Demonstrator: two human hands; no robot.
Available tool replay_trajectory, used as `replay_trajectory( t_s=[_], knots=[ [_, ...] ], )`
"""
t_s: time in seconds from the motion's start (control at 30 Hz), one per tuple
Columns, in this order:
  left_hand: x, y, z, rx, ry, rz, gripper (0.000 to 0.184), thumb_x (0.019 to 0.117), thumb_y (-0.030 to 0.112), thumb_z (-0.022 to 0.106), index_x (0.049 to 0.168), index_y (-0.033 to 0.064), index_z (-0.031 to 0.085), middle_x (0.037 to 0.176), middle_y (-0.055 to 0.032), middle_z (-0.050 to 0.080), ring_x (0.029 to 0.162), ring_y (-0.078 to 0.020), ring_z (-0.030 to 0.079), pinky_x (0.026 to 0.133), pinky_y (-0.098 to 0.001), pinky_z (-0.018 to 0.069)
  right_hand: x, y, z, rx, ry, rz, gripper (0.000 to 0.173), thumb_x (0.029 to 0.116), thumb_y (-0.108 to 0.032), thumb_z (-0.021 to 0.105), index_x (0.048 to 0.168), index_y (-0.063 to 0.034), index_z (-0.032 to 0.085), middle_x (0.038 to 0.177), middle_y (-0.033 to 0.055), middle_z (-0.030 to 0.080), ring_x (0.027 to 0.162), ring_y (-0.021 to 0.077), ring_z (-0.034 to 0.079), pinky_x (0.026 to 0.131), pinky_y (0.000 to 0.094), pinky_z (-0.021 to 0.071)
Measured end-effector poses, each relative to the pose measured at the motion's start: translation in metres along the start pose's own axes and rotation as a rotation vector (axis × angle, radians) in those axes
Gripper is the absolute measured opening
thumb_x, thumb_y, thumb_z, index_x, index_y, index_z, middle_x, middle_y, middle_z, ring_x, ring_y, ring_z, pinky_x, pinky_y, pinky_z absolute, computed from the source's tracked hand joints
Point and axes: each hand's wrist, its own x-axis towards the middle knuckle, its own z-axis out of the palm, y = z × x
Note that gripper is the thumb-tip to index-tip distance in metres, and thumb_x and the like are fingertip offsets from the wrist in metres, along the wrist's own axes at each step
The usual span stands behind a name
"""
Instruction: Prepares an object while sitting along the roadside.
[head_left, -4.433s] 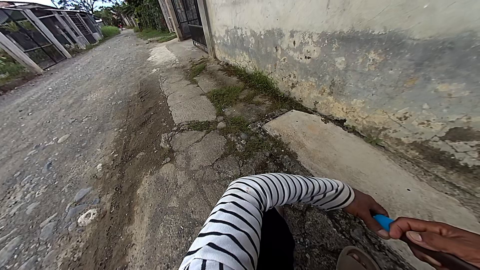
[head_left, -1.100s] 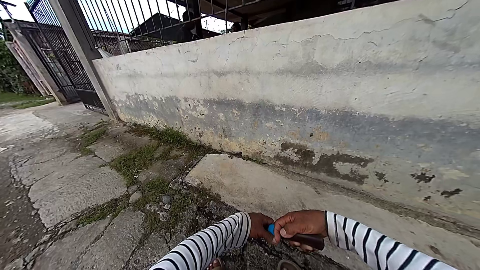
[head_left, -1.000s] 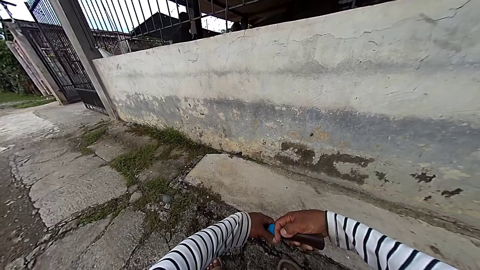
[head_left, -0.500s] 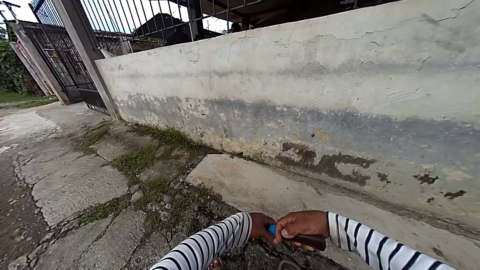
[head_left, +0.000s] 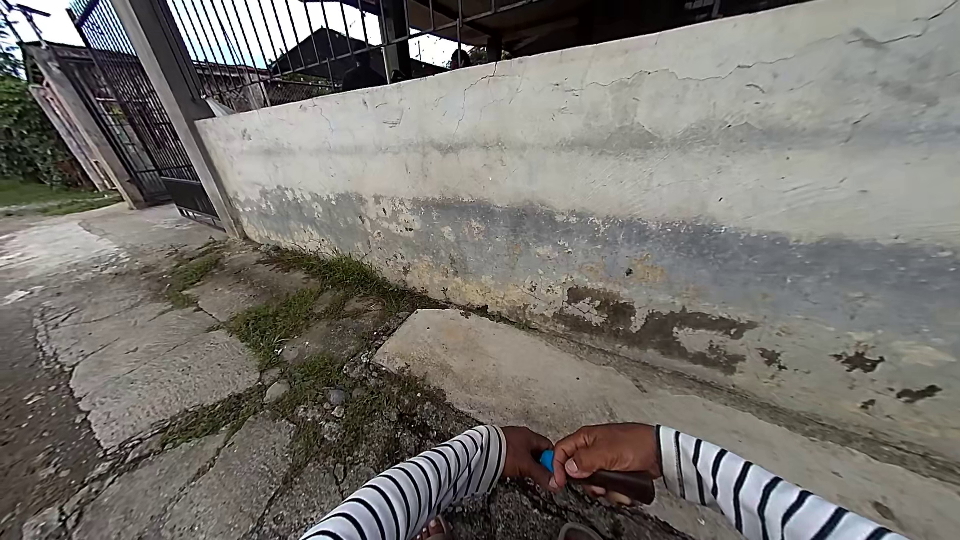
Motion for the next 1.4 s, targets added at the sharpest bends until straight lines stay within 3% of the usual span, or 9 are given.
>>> replay_trajectory(
  t_s=[0.8, 1.4],
  knots=[
    [-0.0034, 0.0041, 0.0010, 0.028, 0.006, -0.014, 0.038, 0.0992, 0.013, 0.071, 0.129, -0.0067, 0.060, 0.113, -0.0201, 0.067, 0.099, -0.0209, 0.064, 0.096, -0.0422, 0.0512, 0.0019, 0.0031, -0.0014, 0.018, -0.002, 0.017, 0.025, 0.0985, -0.032, 0.053, 0.113, -0.0157, 0.065, 0.066, -0.0035, 0.055, 0.048, 0.0061, 0.053, 0.048, 0.0213, 0.0472],
    [-0.0015, 0.0056, 0.0005, 0.023, 0.002, -0.008, 0.037, 0.0993, 0.013, 0.070, 0.128, -0.0078, 0.060, 0.111, -0.0203, 0.067, 0.096, -0.0214, 0.064, 0.094, -0.0433, 0.0511, -0.0011, 0.0012, -0.0017, -0.003, 0.006, 0.031, 0.024, 0.1003, -0.029, 0.049, 0.114, -0.0159, 0.065, 0.067, -0.0032, 0.055, 0.048, 0.0062, 0.052, 0.048, 0.0217, 0.0469]
  ],
)
